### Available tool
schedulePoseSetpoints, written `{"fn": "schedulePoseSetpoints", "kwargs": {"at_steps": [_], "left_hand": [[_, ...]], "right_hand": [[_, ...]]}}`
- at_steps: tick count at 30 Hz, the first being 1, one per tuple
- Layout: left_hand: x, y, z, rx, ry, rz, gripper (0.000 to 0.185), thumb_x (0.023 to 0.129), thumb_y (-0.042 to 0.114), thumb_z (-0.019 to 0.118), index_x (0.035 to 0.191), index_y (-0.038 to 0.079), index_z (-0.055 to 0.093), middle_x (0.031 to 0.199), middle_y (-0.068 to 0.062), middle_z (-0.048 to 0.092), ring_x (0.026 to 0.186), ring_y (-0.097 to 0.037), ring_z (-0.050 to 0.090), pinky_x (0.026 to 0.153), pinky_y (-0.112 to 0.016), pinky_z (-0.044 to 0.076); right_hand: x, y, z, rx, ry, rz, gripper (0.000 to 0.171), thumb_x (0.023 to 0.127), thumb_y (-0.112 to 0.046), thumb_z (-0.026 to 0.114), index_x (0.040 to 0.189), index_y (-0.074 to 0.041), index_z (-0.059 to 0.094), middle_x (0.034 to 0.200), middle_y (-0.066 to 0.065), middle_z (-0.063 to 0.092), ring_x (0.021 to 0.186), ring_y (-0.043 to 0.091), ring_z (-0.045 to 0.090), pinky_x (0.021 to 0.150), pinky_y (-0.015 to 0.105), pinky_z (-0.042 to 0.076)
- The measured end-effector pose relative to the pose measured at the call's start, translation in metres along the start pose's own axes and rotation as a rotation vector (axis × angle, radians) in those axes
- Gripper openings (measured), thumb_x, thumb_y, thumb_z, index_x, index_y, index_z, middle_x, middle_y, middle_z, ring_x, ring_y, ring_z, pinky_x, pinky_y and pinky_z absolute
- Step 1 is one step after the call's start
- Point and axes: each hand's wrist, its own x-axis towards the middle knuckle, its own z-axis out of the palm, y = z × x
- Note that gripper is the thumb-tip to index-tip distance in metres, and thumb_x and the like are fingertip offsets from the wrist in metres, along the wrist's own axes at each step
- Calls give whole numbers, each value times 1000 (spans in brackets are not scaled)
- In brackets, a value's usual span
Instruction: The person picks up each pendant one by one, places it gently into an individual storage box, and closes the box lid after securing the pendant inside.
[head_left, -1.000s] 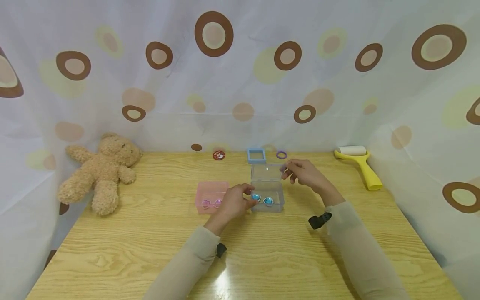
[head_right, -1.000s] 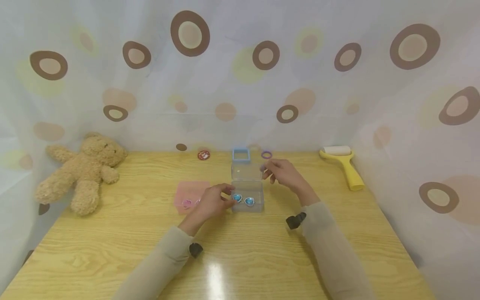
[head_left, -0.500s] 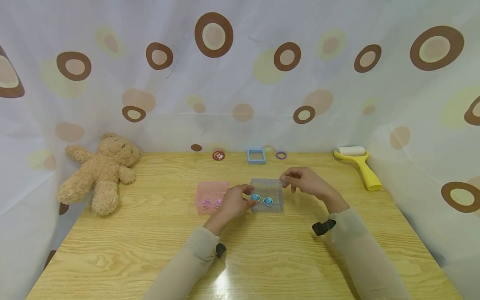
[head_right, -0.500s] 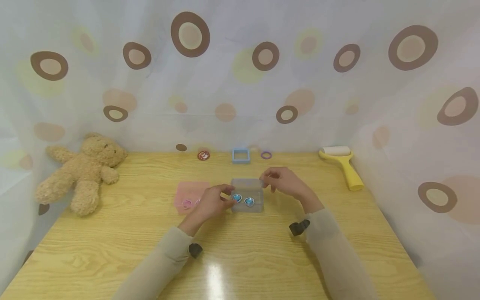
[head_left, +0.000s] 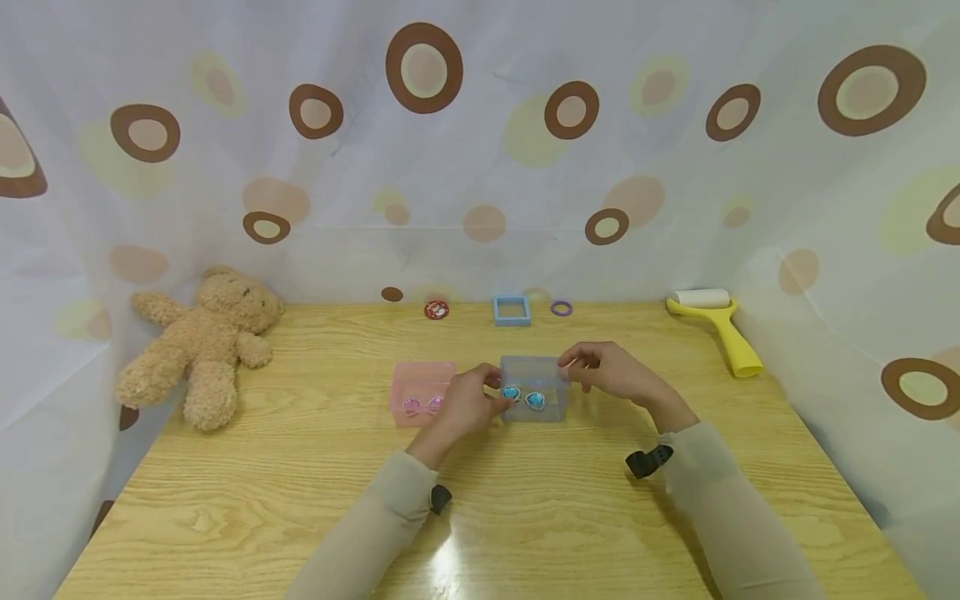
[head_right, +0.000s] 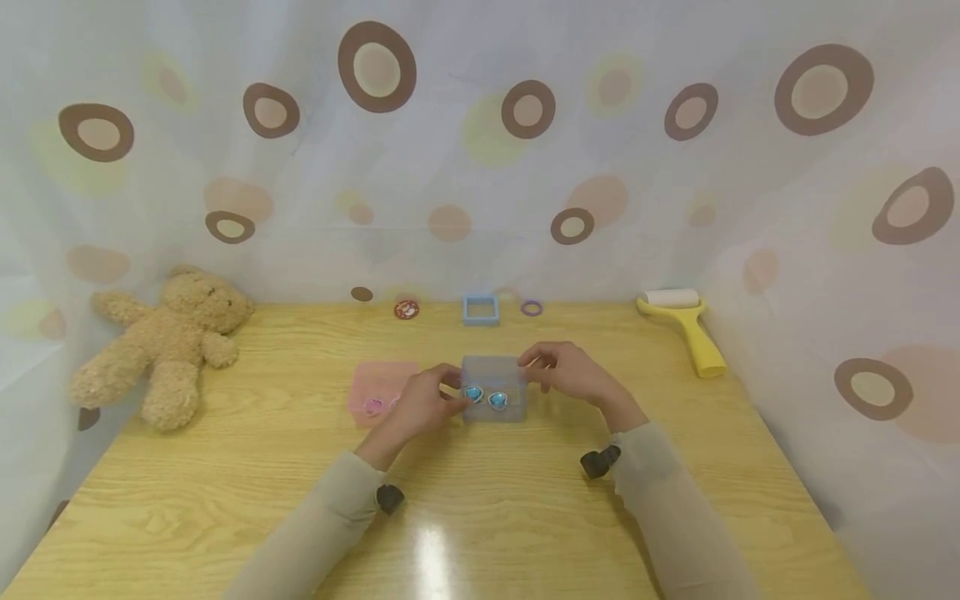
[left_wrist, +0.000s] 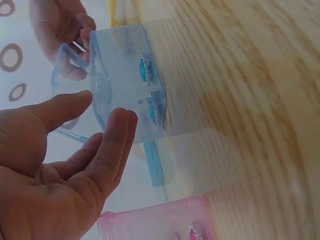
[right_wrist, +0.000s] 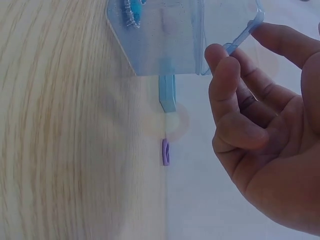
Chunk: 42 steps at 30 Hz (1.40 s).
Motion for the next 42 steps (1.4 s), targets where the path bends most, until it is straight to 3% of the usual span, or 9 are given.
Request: {"fn": "schedulePoseSetpoints", "kwargs": {"at_steps": [8, 18, 30, 37, 42], "left_hand": [[-2, -1, -1, -31, -13, -1, 72, 86, 11, 79, 149, 8, 43, 126, -17, 66, 101, -28, 73, 82, -36, 60], [-4, -4, -4, 2, -10, 25, 54, 90, 25, 75, 139, 10, 56, 121, -14, 69, 104, -29, 70, 83, -38, 59], [-5, -2, -2, 2, 8, 26, 49, 92, 22, 73, 136, 7, 57, 114, -13, 70, 98, -26, 73, 76, -34, 59], [-5, -2, -2, 14, 8, 33, 49, 92, 20, 72, 136, 6, 57, 117, -14, 70, 100, -28, 73, 78, -35, 60], [-6, -5, -11, -9, 24, 45, 42, 94, 21, 70, 131, 5, 62, 119, -15, 70, 101, -29, 73, 75, -32, 60]], "right_hand": [[2, 6, 4, -23, -14, -15, 26, 99, -22, 62, 121, -9, 65, 103, 12, 68, 82, 32, 63, 74, 46, 54], [1, 6, 10, -62, -16, -24, 34, 93, -17, 71, 124, -8, 62, 103, 10, 69, 84, 24, 64, 69, 37, 53], [0, 5, 10, -68, -8, -33, 37, 91, -17, 73, 125, -6, 61, 106, 12, 67, 83, 19, 61, 67, 31, 50], [-2, 6, 10, -76, -15, -57, 38, 92, -19, 73, 125, -6, 61, 106, 13, 67, 87, 21, 62, 73, 33, 51], [-3, 5, 4, -89, 6, -55, 33, 97, -21, 66, 127, -7, 61, 108, 12, 69, 88, 31, 67, 77, 43, 56]]}}
